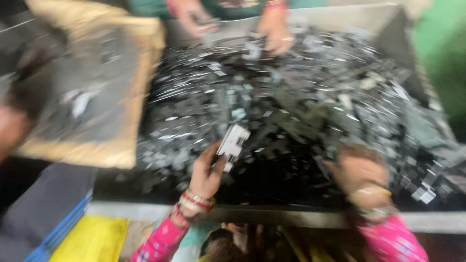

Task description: The person sorts a large pile of metal hinge-like parts by hand, picking them up and placing them into a separate pile on a metal tray. Another person works alongside, also sorting the parts.

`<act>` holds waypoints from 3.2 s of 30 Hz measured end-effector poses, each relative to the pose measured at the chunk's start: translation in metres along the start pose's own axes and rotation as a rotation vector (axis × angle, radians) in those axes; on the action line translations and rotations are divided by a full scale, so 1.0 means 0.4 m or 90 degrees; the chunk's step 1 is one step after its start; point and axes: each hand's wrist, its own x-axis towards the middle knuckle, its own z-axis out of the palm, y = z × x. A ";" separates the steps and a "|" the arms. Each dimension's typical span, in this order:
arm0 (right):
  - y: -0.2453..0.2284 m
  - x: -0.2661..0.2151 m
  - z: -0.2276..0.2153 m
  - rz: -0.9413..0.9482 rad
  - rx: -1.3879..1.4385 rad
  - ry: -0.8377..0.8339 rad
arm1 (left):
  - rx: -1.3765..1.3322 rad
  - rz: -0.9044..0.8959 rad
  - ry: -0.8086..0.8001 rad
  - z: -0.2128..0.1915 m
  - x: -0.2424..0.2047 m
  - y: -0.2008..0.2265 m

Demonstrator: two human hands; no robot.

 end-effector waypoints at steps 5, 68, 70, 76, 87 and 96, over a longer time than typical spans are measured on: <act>0.150 -0.033 0.092 0.022 0.169 0.118 | 0.262 -0.096 0.086 -0.162 0.085 0.021; -0.089 0.155 0.142 -0.225 0.390 0.087 | -0.339 -0.236 0.021 0.069 0.081 -0.068; -0.113 0.152 0.120 -0.248 0.272 0.068 | -0.357 -0.193 0.006 0.067 0.093 -0.077; -0.173 0.115 0.054 -0.388 0.090 -0.016 | -0.301 -0.128 -0.023 0.080 0.077 -0.088; -0.115 0.176 0.109 -0.332 0.502 0.138 | -0.383 -0.211 0.000 0.070 0.084 -0.094; -0.198 0.126 0.063 -0.359 0.224 -0.008 | -0.381 -0.229 -0.006 0.081 0.088 -0.094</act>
